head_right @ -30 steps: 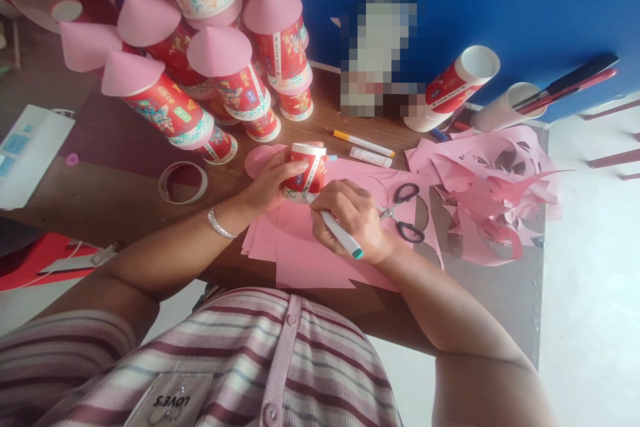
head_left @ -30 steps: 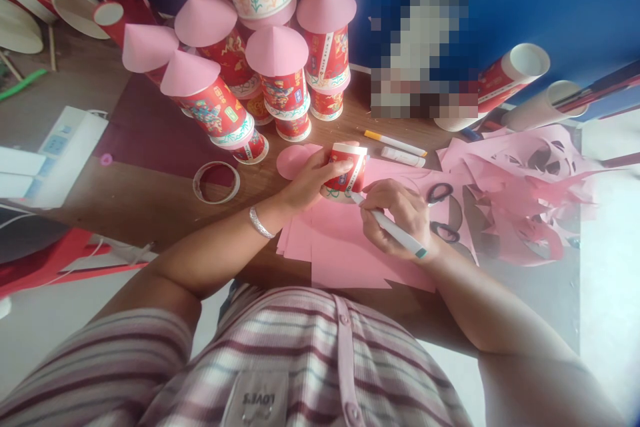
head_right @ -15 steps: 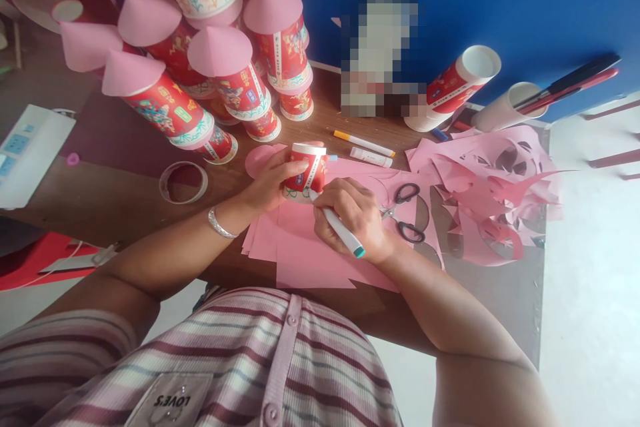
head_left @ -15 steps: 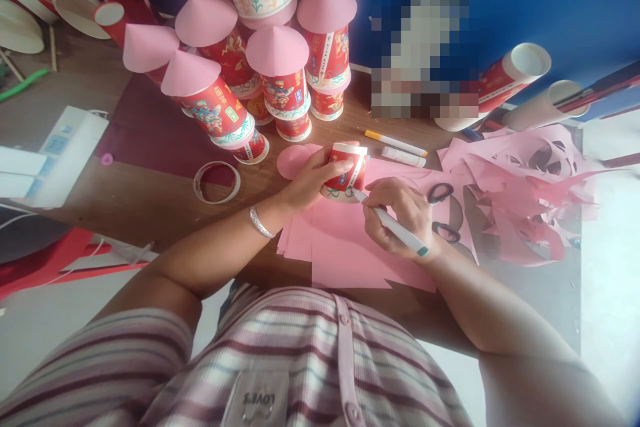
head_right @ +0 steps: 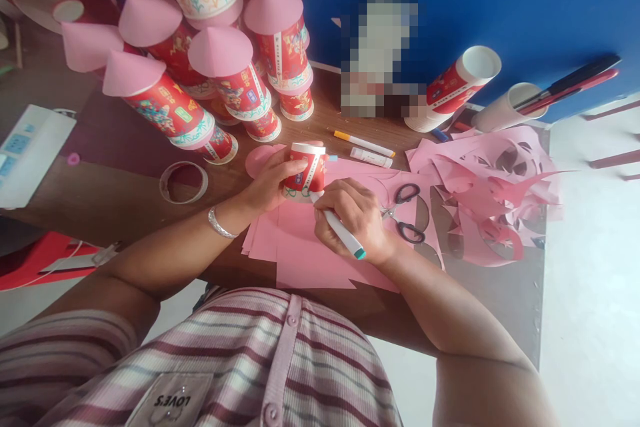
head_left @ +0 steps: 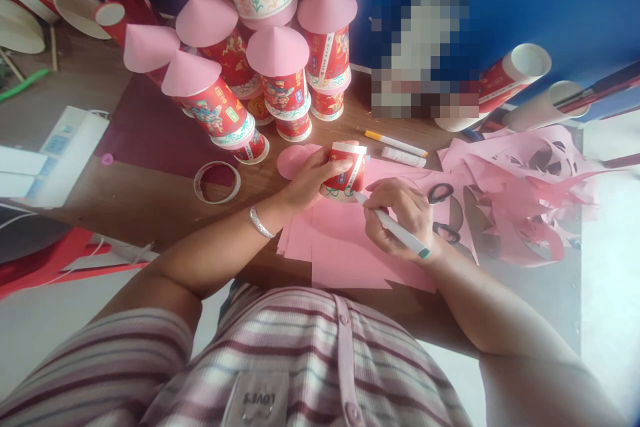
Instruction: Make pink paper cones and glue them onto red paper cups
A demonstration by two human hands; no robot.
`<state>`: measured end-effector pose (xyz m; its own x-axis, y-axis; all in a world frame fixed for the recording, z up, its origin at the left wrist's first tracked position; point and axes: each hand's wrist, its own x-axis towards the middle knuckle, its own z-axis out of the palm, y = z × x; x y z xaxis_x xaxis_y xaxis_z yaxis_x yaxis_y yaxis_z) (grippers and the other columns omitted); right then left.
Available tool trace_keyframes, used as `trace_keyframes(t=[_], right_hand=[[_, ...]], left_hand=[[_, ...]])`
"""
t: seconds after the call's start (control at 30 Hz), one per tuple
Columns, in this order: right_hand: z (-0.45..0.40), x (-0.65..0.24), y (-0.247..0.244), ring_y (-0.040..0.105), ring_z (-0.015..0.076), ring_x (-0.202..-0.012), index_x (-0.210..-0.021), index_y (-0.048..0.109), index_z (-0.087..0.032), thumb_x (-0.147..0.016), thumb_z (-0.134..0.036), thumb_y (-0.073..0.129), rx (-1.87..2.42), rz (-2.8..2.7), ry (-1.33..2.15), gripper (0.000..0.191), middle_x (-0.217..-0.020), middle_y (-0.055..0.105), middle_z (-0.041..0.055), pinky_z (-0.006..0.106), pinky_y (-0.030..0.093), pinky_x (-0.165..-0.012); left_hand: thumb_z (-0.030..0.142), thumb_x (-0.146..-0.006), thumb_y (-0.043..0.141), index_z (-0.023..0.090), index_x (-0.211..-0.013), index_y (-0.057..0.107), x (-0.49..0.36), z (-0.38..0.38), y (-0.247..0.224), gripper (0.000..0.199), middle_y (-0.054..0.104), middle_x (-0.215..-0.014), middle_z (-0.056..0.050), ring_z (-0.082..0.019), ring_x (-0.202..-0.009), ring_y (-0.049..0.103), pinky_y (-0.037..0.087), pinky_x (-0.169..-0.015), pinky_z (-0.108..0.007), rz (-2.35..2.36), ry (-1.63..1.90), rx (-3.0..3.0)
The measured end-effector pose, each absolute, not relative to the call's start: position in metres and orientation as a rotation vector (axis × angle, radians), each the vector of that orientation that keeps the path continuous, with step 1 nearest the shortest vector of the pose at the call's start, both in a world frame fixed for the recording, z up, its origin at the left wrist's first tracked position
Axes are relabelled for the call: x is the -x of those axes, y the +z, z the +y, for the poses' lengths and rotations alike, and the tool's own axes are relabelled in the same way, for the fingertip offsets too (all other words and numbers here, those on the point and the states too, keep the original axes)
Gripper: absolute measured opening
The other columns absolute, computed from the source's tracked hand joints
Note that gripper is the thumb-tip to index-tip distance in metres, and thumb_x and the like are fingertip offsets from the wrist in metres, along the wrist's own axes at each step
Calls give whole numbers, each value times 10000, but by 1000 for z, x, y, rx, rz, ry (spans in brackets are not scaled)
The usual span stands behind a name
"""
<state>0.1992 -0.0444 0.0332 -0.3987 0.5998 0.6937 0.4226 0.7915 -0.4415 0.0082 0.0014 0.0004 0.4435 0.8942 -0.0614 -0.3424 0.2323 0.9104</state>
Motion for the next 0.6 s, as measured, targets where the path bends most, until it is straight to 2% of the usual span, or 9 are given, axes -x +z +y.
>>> trace_keyframes(t=[0.23,0.4,0.6], right_hand=[[-44,-199,33,668,188,-620,-939,527,-268,-778,-54,565,741,-2050,254,270,-702,605,-30,333,580,-586],[-44,-199,34,664,186,-618,-941,525,-262,-787,-49,563,730,-2055,269,265,-705,595,-30,332,579,-585],[-44,-199,34,679,190,-648,-968,531,-260,-808,-41,567,724,-2061,279,273,-735,611,-21,336,588,-597]], left_hand=[[429,-931,680,177,-833,681,-9,1,4,271,721,-772,-20,-134,-675,669,536,-655,-256,640,951,-995],[442,-912,685,175,-888,689,-9,1,4,269,721,-757,-22,-148,-673,672,537,-654,-270,665,942,-991],[436,-917,664,169,-848,689,-8,1,4,277,721,-776,-27,-149,-680,669,534,-651,-276,698,935,-1002]])
